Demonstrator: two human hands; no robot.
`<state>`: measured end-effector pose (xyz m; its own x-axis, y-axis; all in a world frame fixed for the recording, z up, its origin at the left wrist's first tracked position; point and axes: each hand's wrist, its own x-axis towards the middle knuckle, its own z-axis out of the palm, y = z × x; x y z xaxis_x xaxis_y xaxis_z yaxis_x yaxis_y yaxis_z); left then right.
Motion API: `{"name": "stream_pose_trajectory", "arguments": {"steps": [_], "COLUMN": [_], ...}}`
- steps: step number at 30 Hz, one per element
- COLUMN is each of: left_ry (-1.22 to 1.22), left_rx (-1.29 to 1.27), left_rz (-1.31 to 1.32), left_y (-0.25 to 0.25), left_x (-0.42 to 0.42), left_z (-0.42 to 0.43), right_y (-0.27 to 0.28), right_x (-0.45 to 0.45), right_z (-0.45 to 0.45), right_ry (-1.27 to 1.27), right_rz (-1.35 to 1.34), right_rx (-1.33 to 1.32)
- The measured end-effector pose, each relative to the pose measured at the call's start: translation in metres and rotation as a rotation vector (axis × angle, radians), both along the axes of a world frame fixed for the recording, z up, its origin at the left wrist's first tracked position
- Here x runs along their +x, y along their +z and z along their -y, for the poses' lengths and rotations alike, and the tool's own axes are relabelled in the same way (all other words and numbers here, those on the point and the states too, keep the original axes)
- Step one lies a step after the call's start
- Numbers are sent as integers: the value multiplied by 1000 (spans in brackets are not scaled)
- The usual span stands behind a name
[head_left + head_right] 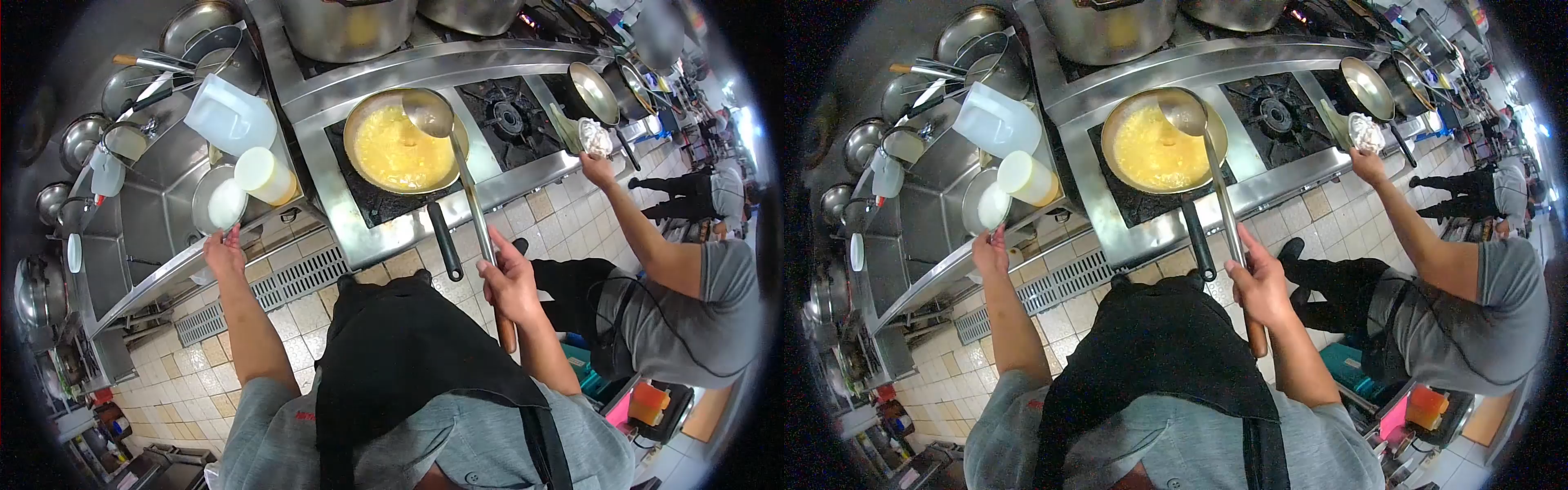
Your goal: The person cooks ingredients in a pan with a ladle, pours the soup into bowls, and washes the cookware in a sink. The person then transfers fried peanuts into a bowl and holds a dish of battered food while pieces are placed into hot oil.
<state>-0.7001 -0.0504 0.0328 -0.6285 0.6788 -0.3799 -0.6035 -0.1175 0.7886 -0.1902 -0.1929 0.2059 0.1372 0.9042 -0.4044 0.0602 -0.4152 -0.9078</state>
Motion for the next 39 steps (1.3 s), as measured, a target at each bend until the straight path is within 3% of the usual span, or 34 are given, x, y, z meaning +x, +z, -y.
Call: {"name": "stream_pose_trajectory", "arguments": {"steps": [7,11,15,17,22,23,26,29,31,33,35,37,39], "left_ry": [-161,-152,-138,-104,20,-43,-211,-406,-591,-785,-881,-1196,-1289], "left_rx": [38,-34,-91,-102,-27,-55,-170,-265,-239,-271,-309,-244,-245], "left_rz": [-65,-58,-8,-40,-236,-263,-344,-315,-255,-234,-263,-260,-216], "left_y": [-1,9,7,19,-15,-30,-44,-59,-48,-25,-9,10,21], "left_x": [-14,-13,-15,2,30,38,86,125,155,190,221,253,280], "left_z": [-11,-8,-1,12,69,83,116,125,119,103,89,80,77], "right_y": [19,-7,-9,-9,2,0,-19,-33,-40,-41,-47,-34,-27], "right_x": [1,-1,4,8,10,11,10,11,13,16,24,35,41], "right_z": [12,-1,-2,6,13,10,-4,-15,-14,-7,-3,-2,-5], "right_ry": [-40,-12,13,33,29,19,28,51,75,85,93,127,139], "right_rz": [62,285,29,78,82,82,398,577,474,179,196,210,251], "right_rx": [132,316,34,22,178,181,568,551,520,185,223,94,86]}}
